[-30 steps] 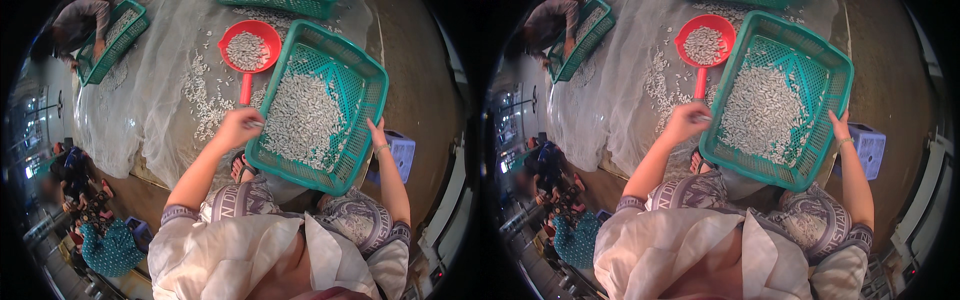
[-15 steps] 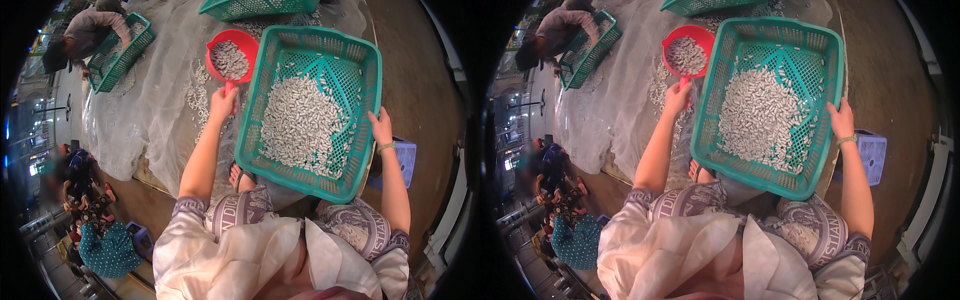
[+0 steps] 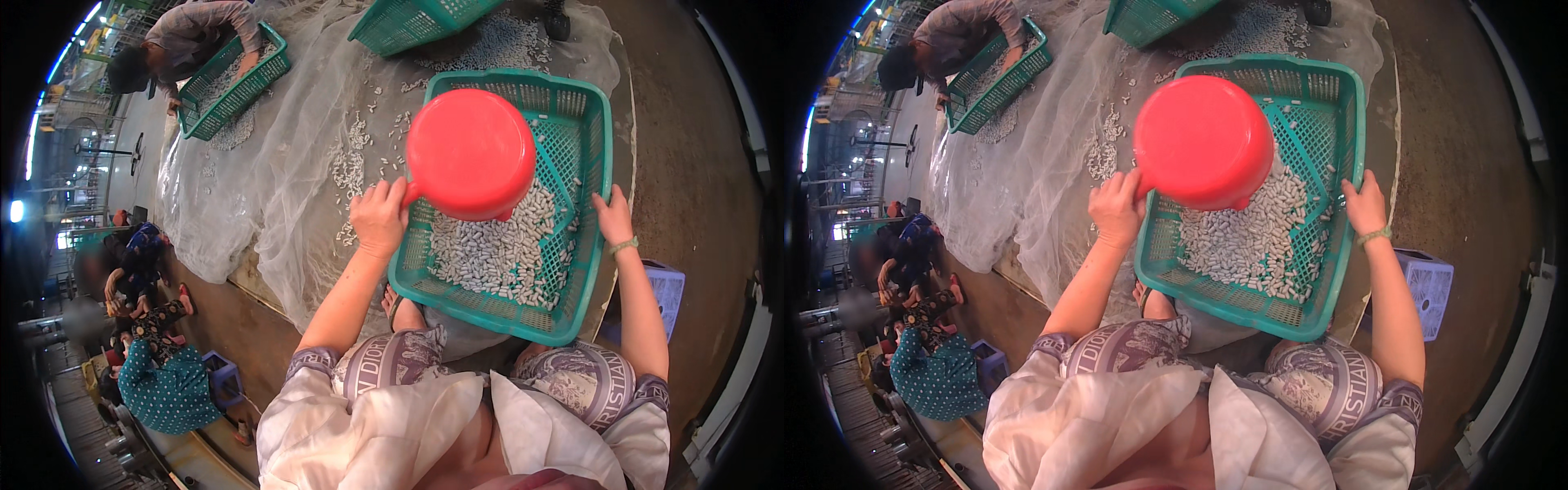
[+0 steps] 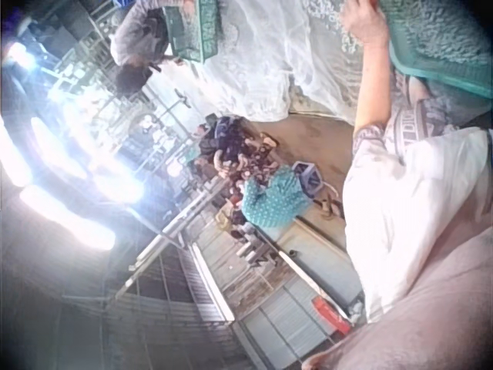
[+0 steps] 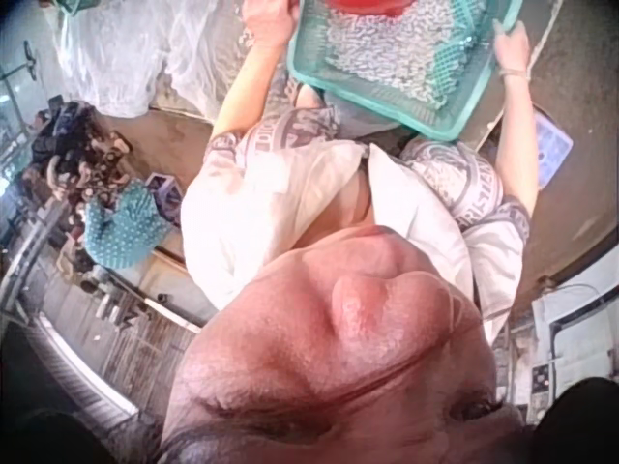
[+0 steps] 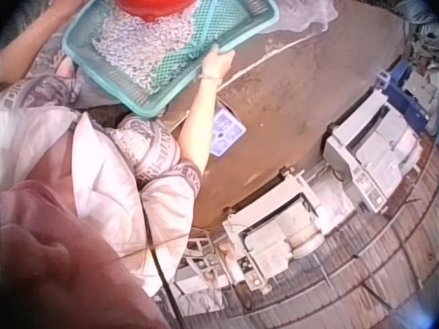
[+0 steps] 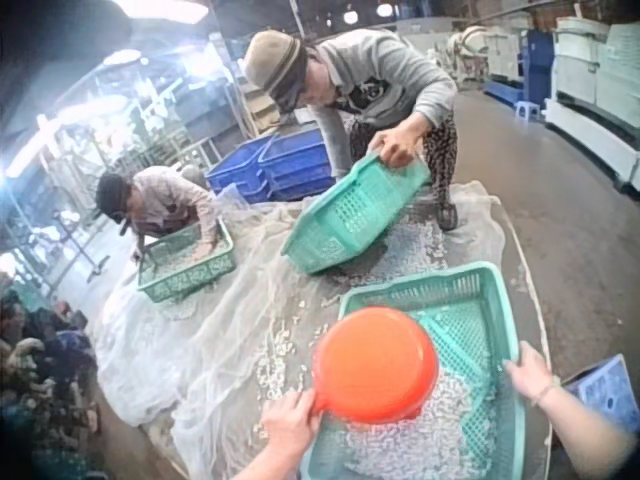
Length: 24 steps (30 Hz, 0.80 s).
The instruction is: The person scoops white silkworm cocoons from a large pile on a mesh sheet using a red scoop and transfers them into a green basket. The person also uses their hands to gather and pour the cocoons into the basket.
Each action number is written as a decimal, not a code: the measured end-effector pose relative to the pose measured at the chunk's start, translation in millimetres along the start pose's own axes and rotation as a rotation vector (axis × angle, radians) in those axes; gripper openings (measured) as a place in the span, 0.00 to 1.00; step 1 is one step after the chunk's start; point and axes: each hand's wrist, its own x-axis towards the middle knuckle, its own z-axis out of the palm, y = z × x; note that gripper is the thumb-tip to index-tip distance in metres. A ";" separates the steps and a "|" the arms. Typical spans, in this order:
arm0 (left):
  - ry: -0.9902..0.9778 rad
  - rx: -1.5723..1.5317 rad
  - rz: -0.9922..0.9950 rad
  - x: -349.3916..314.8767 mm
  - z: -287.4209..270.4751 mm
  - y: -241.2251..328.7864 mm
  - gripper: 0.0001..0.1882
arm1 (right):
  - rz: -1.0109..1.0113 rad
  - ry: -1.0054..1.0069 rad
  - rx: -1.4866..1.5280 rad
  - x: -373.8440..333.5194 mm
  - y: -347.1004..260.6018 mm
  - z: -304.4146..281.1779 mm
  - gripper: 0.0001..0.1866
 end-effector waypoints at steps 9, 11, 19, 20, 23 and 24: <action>-0.059 0.043 -0.469 -39.9 31.9 -114.9 0.29 | 0.081 -0.028 0.077 -1.1 11.1 11.8 0.23; -0.097 -0.250 -0.503 -68.2 25.2 -99.2 0.34 | 0.076 0.043 0.062 -5.7 20.3 11.8 0.23; -0.443 -0.415 -0.636 -96.9 26.6 -43.9 0.26 | 0.129 -0.148 0.425 -4.3 -18.8 -1.9 0.21; -0.330 -0.402 -0.491 -89.7 33.0 -79.6 0.25 | 0.239 -0.282 0.553 -12.6 -34.5 -2.0 0.20; -0.422 -0.238 -0.282 -11.1 21.4 -156.8 0.23 | 0.463 -0.646 0.980 -44.2 -82.5 3.5 0.20; -0.404 -0.172 -0.248 12.5 23.0 -174.2 0.23 | 0.478 -0.760 1.153 -58.3 -85.7 16.6 0.20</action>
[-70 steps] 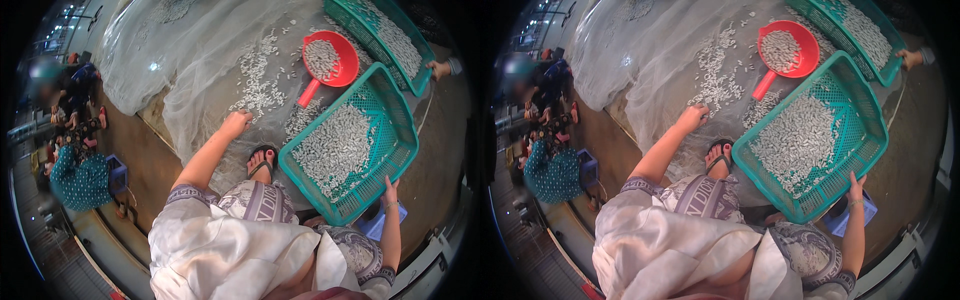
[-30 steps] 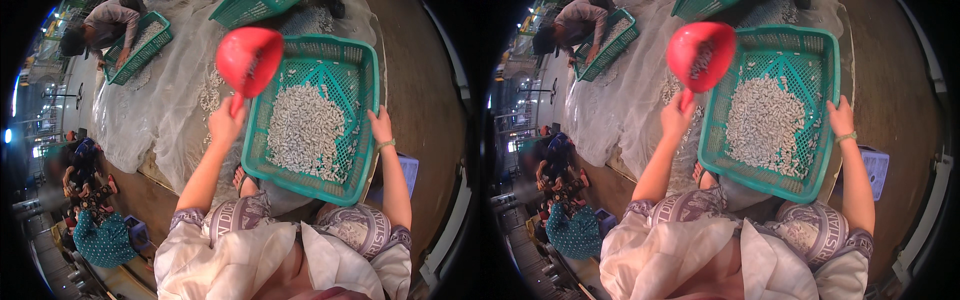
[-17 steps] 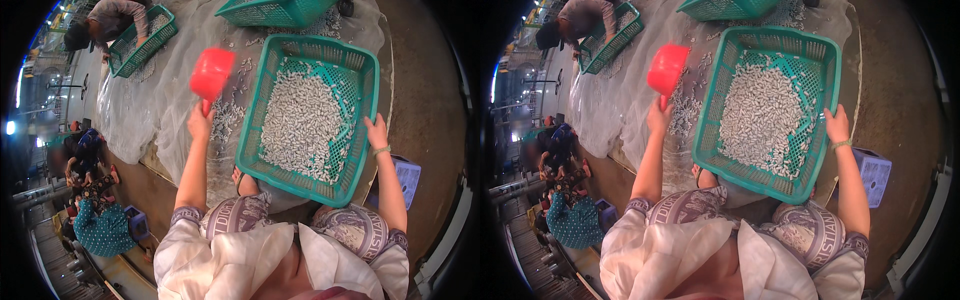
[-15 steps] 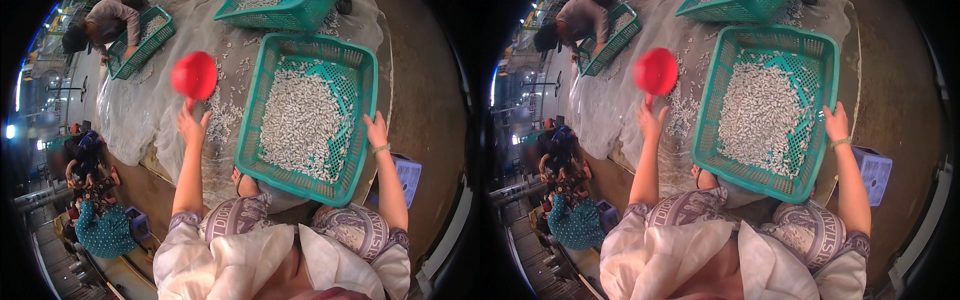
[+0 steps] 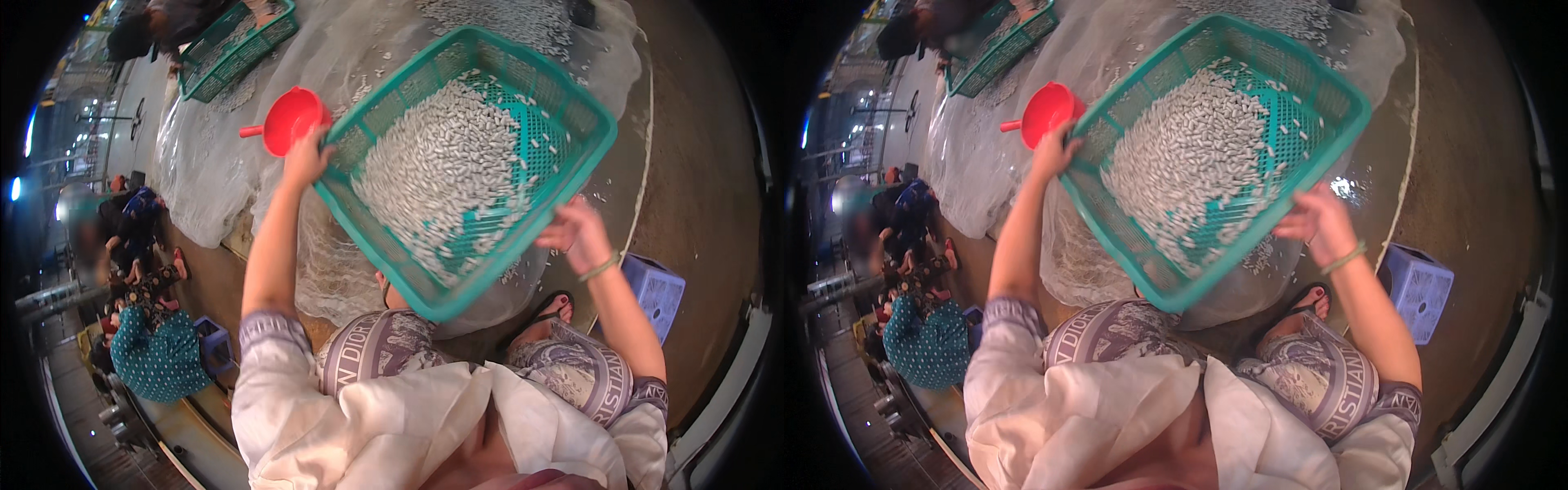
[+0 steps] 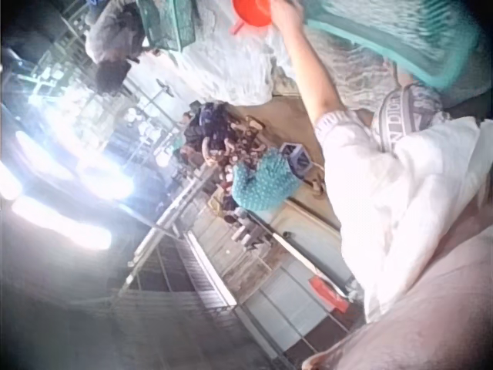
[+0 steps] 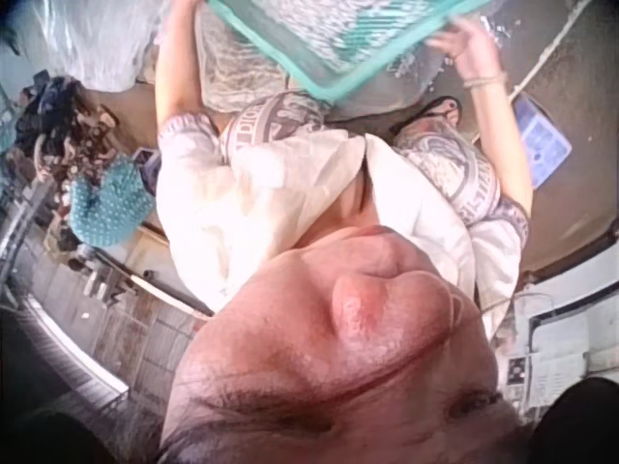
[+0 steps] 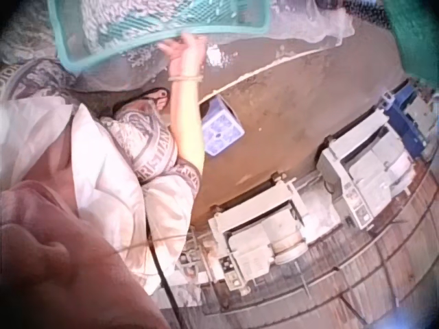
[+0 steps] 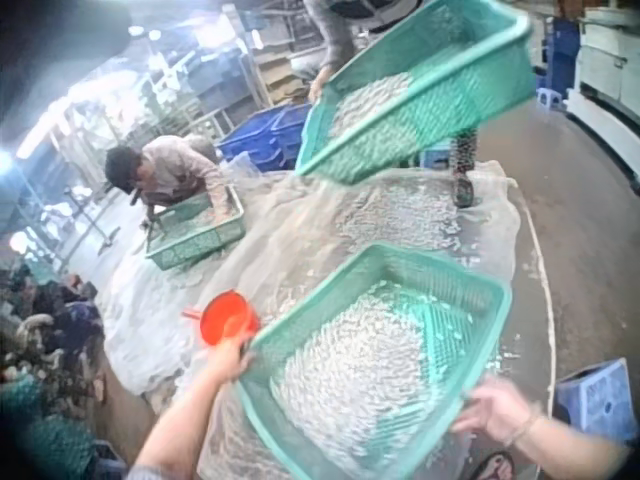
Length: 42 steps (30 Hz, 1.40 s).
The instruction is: The person scoops white silkworm cocoons from a large pile on a mesh sheet using a red scoop and transfers them into a green basket. The person also uses their hands to gather and pour the cocoons into the basket.
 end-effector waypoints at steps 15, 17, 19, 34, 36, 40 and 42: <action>0.255 -0.194 0.087 39.0 113.3 61.2 0.37 | -0.476 0.358 -1.271 120.4 -51.6 -41.9 0.21; 0.183 -0.287 0.217 28.4 127.3 80.7 0.39 | -0.417 0.439 -1.384 123.5 -63.0 -46.2 0.20; 0.146 -0.336 0.286 19.8 131.3 95.5 0.40 | -0.359 0.423 -1.372 120.1 -75.0 -37.4 0.18; -0.122 -0.054 0.499 5.1 109.3 99.0 0.30 | -0.566 0.194 -0.900 106.4 -88.7 -1.3 0.12; -0.190 -0.147 0.536 -15.8 107.9 139.0 0.32 | -0.571 0.169 -0.913 112.4 -80.9 -1.3 0.14; -0.104 -0.092 0.603 32.6 129.6 237.2 0.30 | -0.563 0.178 -0.959 99.1 -82.9 6.5 0.13; -0.004 0.015 0.577 76.2 139.7 234.1 0.29 | -0.557 0.166 -0.936 99.0 -87.1 4.8 0.12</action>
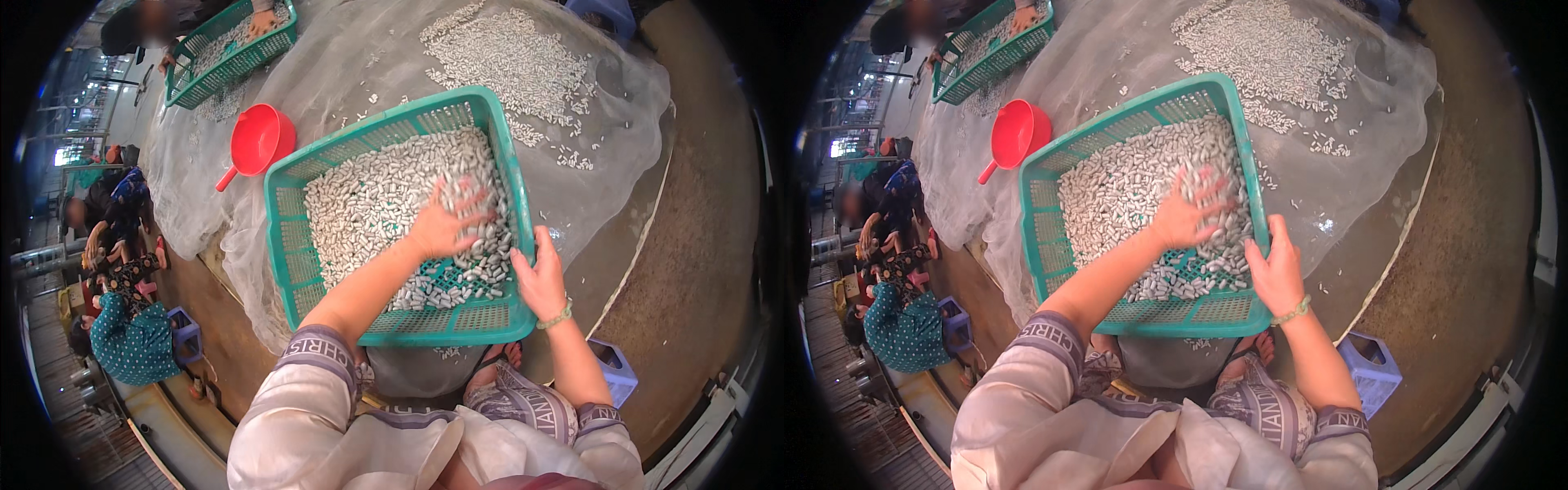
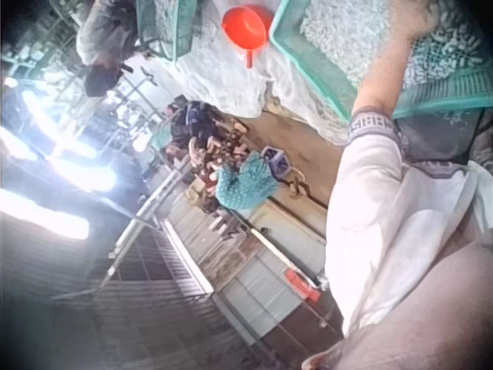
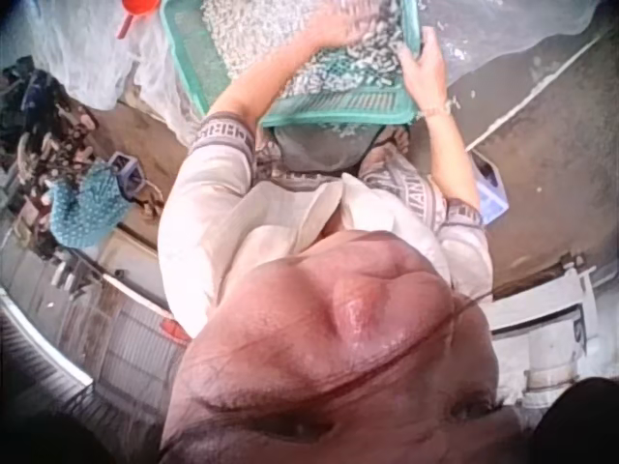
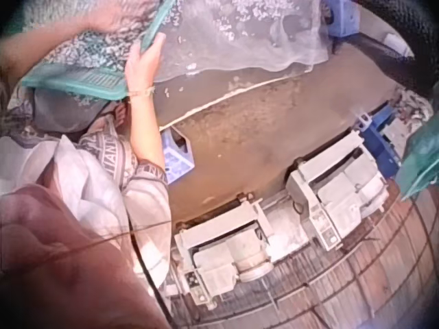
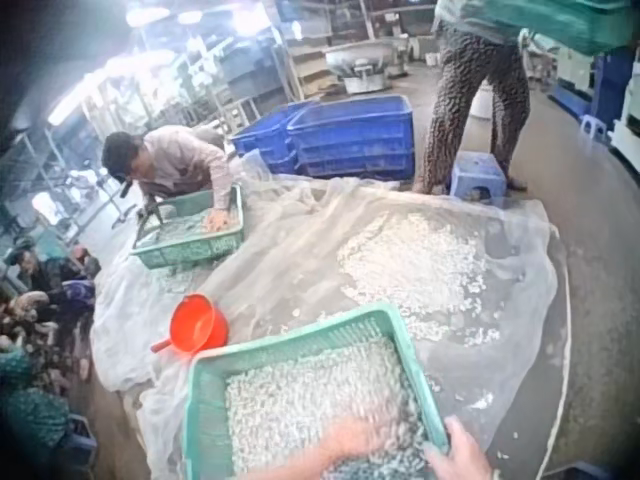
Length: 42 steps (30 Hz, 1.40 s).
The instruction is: The person scoops white silkworm cocoons from a large pile on a mesh sheet using a red scoop and transfers them into a green basket. The person also uses their hands to gather and pour the cocoons into the basket.
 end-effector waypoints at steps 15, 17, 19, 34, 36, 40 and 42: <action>-0.056 -0.281 -0.027 -70.9 -16.7 46.7 0.30 | 0.004 -0.044 0.018 9.9 4.9 -18.4 0.13; 0.048 -0.186 0.008 -23.2 -4.0 31.4 0.29 | 0.052 -0.095 -0.069 9.2 -11.7 -20.8 0.13; 0.157 -0.075 -0.046 2.9 -3.6 -4.7 0.27 | 0.001 -0.092 0.029 5.9 -12.6 -19.5 0.12; 0.040 -0.320 0.110 -64.7 -14.5 46.2 0.30 | 0.011 -0.067 -0.007 6.0 -10.9 -23.4 0.12; 0.079 -0.142 0.038 -13.5 -8.2 25.5 0.28 | -0.001 -0.084 -0.059 3.3 -16.1 -25.9 0.12; 0.241 0.001 -0.204 -28.1 -8.7 -70.8 0.30 | -0.041 -0.084 0.024 1.7 -25.3 -22.5 0.13; 0.118 0.060 -0.236 -81.2 -16.8 -87.1 0.31 | 0.031 -0.075 0.090 1.6 -21.6 -29.9 0.14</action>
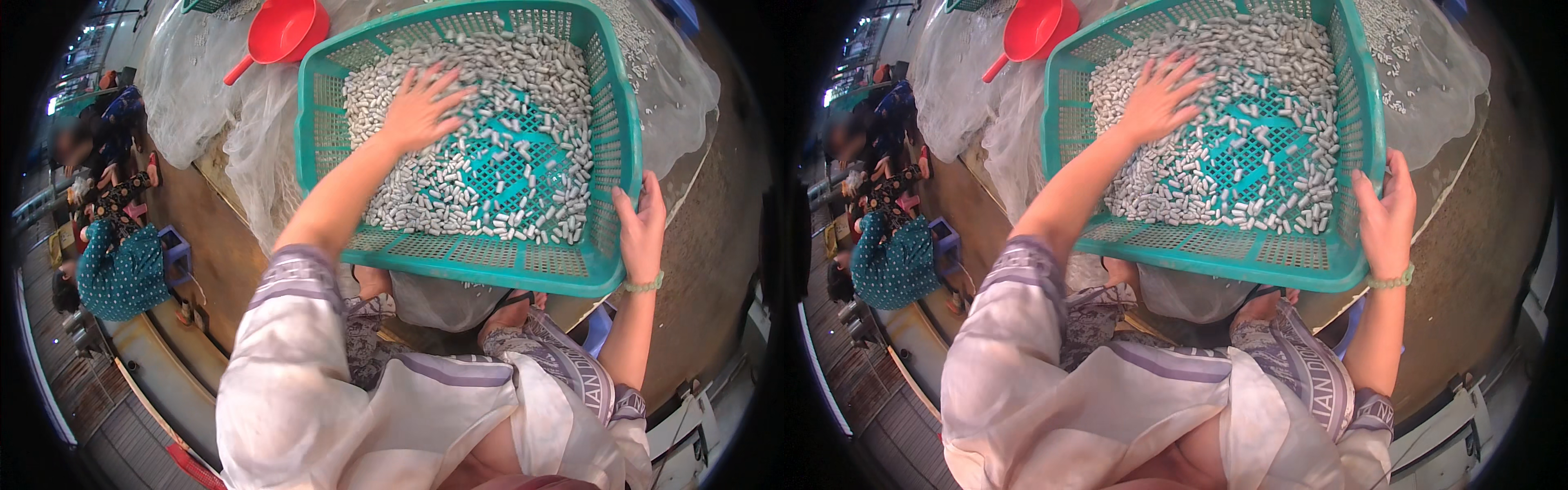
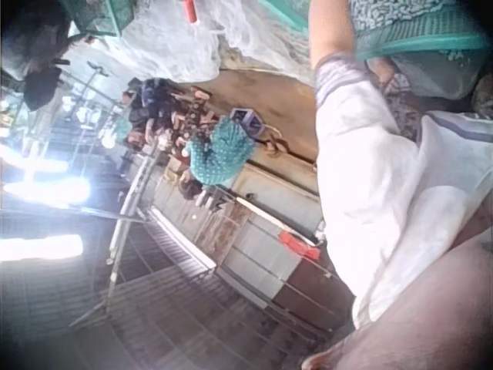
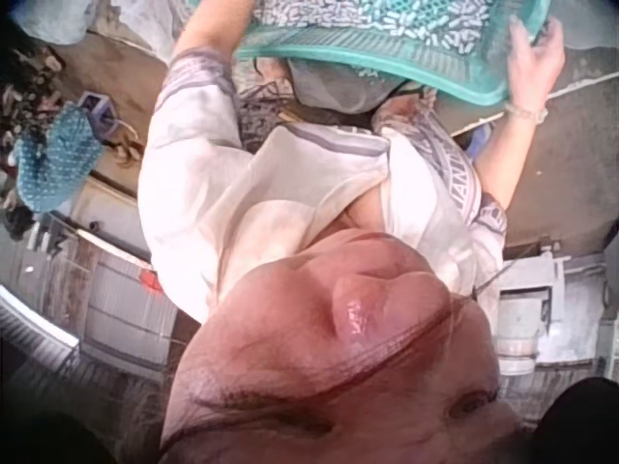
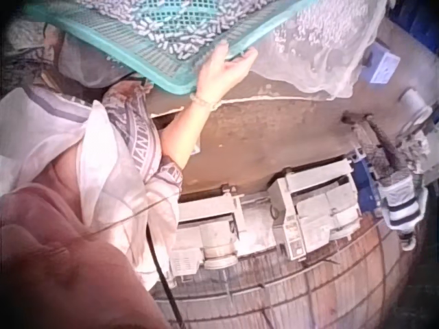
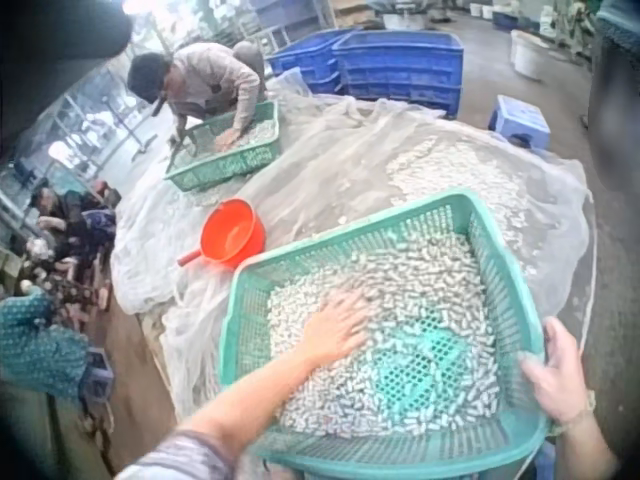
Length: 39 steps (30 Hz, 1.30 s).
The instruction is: The person scoops white silkworm cocoons from a large pile on a mesh sheet using a red scoop and transfers them into a green basket. The person also uses their hands to gather and pour the cocoons into the basket.
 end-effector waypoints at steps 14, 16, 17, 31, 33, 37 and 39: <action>0.121 0.014 0.083 59.0 7.8 49.4 0.25 | -0.042 -0.007 -0.062 -2.0 6.7 4.8 0.13; 0.121 0.064 0.009 27.5 5.9 24.8 0.26 | -0.044 0.016 -0.060 -2.3 8.6 3.5 0.13; 0.033 -0.011 -0.001 7.9 0.7 27.1 0.26 | -0.057 0.029 -0.051 -2.9 11.6 2.7 0.13; -0.003 -0.607 0.282 69.9 23.5 102.4 0.27 | 0.011 0.030 -0.047 -4.1 -8.1 7.4 0.12; 0.169 -0.696 0.201 80.7 13.4 89.0 0.26 | 0.009 0.038 -0.067 -6.5 -5.3 5.3 0.12; 0.539 -0.403 -0.121 126.9 20.2 84.3 0.25 | -0.045 0.008 -0.048 -10.2 -8.2 19.1 0.13; 0.481 -0.457 -0.056 132.6 28.3 103.4 0.24 | -0.020 -0.004 -0.051 -8.9 -8.1 18.4 0.13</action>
